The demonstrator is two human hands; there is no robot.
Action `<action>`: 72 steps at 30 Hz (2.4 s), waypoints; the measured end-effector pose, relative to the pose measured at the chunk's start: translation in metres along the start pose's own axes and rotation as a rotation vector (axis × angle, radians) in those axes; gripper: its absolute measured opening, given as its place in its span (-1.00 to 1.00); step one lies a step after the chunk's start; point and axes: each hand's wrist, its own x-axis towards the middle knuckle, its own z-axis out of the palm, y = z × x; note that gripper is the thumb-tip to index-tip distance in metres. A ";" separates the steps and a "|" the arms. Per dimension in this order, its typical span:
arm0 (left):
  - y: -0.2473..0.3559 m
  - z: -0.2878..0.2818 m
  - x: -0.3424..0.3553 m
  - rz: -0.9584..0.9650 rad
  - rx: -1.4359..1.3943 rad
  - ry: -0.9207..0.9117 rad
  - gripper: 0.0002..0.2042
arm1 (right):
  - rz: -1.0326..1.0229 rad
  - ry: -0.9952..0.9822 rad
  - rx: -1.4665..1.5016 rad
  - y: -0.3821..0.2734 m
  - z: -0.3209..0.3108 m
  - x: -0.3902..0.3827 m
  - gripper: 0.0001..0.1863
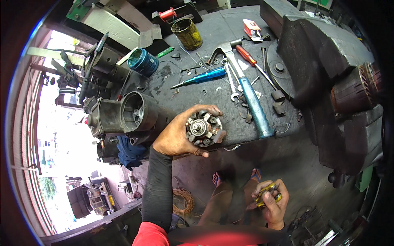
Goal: The person disassembles a mechanical component, likely a starter motor, using pliers and a screwdriver. They remove small parts, inspect the assembly, and use a grinding machine to clean or shape a piece. The person then reassembles the component on a workbench.
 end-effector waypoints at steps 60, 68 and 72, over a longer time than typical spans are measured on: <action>0.114 0.084 -0.067 0.548 -0.392 1.144 -0.47 | -0.388 -0.114 -0.735 0.001 0.130 0.105 -0.15; 0.111 0.083 -0.058 0.617 -0.307 1.146 -0.51 | -0.372 -0.100 -0.706 0.003 0.129 0.103 -0.16; 0.112 0.081 -0.055 0.619 -0.324 1.109 -0.50 | -0.390 -0.114 -0.777 0.004 0.128 0.106 -0.12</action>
